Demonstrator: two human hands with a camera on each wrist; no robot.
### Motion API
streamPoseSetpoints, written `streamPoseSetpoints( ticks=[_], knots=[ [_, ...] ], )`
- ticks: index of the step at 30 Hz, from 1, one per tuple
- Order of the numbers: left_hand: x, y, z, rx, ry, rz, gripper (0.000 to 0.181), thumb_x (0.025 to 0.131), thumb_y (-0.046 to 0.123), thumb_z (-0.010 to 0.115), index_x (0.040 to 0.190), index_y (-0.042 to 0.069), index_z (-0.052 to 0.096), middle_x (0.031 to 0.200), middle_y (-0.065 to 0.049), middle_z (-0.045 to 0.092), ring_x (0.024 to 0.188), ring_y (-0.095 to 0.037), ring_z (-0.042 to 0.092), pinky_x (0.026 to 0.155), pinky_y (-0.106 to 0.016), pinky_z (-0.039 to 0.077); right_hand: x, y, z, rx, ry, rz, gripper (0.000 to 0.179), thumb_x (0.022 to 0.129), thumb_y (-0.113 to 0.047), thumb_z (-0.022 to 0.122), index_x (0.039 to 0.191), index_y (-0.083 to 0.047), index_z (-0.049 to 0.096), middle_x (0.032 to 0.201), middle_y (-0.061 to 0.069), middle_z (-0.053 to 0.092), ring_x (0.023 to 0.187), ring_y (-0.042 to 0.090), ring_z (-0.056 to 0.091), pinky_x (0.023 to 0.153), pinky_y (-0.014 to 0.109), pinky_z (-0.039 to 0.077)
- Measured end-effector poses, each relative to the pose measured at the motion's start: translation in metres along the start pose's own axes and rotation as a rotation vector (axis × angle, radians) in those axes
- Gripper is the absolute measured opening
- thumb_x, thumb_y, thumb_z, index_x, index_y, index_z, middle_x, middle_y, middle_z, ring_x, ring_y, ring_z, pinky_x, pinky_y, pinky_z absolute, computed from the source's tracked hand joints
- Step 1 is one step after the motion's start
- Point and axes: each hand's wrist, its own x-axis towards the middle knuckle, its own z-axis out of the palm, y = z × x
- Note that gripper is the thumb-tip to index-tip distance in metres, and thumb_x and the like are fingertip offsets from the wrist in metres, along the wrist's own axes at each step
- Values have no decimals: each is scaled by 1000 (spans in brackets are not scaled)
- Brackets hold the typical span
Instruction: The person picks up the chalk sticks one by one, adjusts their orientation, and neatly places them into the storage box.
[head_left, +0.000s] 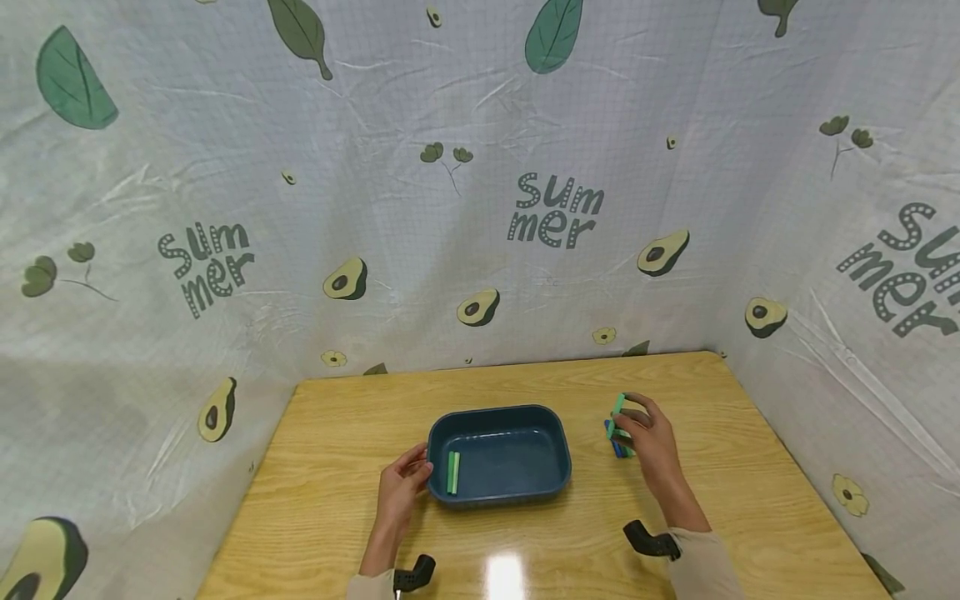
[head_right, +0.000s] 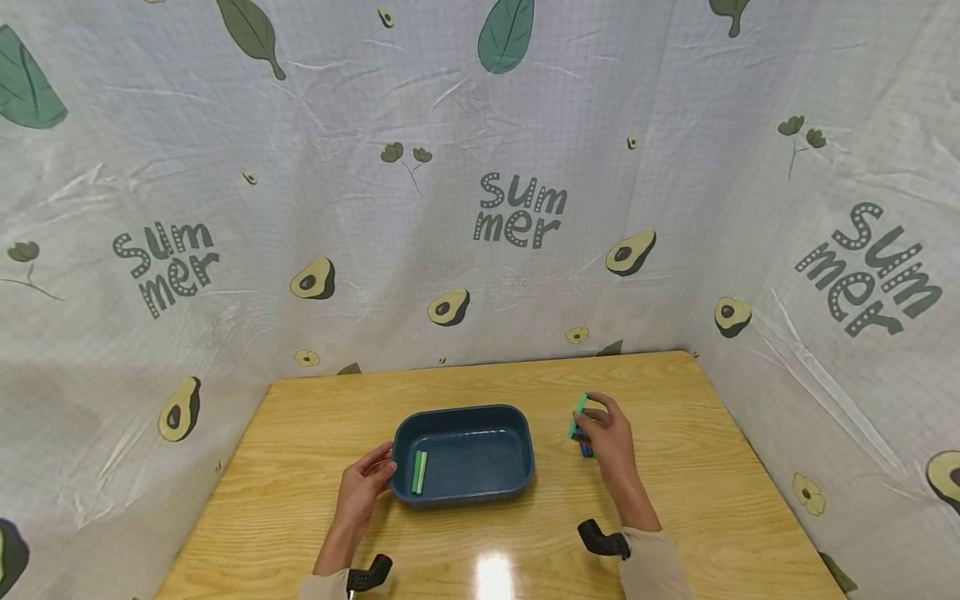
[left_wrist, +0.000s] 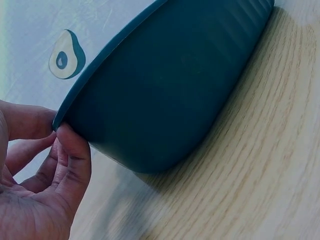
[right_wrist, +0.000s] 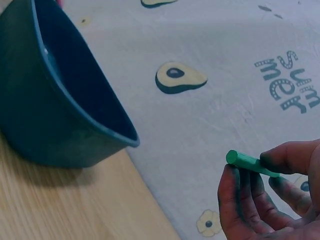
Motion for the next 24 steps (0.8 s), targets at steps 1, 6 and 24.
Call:
streamPoseSetpoints(
  ticks=[1,6,24],
  knots=[
    [0,0,0,1,-1,0,41,94,-1,60,135,-3,56,125,-23,57,89,-3,59,69,-20,53,0,-2,1,1,-10,1,53,100,-19,58,147,-12,35,106,-5,63,86,7,66,83,30,56],
    [-1,2,0,3,-7,2,42,94,0,60,135,-3,56,125,-24,57,89,-3,59,69,-20,53,0,-5,7,19,-68,-15,54,100,-17,57,148,-10,33,113,0,61,91,5,64,87,31,56],
    [-4,4,-1,-4,-16,-16,43,95,3,61,137,-2,54,128,-25,56,89,-4,59,70,-21,54,-3,-15,39,193,-215,38,53,98,-10,59,144,-1,36,110,-1,57,94,8,63,88,34,56]
  ],
)
